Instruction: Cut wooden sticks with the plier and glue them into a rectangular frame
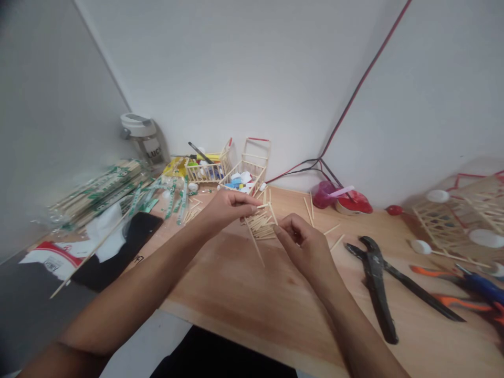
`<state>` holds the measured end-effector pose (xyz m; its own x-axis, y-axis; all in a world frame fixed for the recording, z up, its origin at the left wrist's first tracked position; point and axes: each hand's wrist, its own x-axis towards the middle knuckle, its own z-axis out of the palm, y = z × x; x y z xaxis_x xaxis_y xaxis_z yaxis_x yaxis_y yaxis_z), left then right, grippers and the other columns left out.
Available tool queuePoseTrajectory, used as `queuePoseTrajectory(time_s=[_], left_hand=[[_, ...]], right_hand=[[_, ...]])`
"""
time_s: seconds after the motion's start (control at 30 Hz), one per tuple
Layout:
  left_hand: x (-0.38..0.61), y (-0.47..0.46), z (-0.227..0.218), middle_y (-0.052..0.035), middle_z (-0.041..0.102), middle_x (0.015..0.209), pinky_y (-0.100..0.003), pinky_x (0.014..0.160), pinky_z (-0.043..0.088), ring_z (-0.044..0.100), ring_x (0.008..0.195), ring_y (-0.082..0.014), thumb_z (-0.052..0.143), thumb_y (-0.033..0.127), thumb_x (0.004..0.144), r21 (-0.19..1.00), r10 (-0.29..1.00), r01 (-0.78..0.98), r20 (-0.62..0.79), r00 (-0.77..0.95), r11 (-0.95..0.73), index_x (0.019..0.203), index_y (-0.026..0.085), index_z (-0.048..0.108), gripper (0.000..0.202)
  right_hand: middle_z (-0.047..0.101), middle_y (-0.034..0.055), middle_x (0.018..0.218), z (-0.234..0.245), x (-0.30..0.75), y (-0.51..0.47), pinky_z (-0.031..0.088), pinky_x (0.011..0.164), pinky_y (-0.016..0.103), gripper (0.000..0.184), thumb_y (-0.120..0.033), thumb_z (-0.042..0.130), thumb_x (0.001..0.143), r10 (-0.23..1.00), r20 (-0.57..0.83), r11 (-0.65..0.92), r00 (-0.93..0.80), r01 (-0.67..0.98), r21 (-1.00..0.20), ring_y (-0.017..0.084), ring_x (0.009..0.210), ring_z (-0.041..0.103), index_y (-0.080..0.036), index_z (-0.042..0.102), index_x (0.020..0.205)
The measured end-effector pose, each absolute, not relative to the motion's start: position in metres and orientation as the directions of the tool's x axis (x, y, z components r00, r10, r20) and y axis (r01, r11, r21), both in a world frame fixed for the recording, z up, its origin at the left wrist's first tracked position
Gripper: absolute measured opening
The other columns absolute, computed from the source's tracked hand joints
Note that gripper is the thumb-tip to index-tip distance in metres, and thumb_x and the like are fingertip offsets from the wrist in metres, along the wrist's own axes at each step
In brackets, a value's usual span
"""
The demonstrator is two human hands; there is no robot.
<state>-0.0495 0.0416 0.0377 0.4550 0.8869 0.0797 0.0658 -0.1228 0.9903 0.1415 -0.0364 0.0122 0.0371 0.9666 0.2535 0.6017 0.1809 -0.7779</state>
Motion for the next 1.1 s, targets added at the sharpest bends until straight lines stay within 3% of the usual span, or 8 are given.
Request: queuePoseTrajectory(time_s=[1.1], left_hand=[[-0.0502,0.0409,0.0387,0.0000,0.060,0.059,-0.020,0.051,0.037,0.047,0.052,-0.0071,0.065,0.021,0.071,0.990,0.885,0.083,0.067,0.460,-0.117,0.091,0.011,0.074,0.024]], right_hand=[[0.044,-0.0042,0.061,0.0090,0.1420,-0.0355,0.031,0.049,0.025,0.026,-0.042,0.055,0.088,0.964,0.266,0.201,0.023,0.594,-0.779,0.011,0.053,0.041,-0.021,0.052,0.073]])
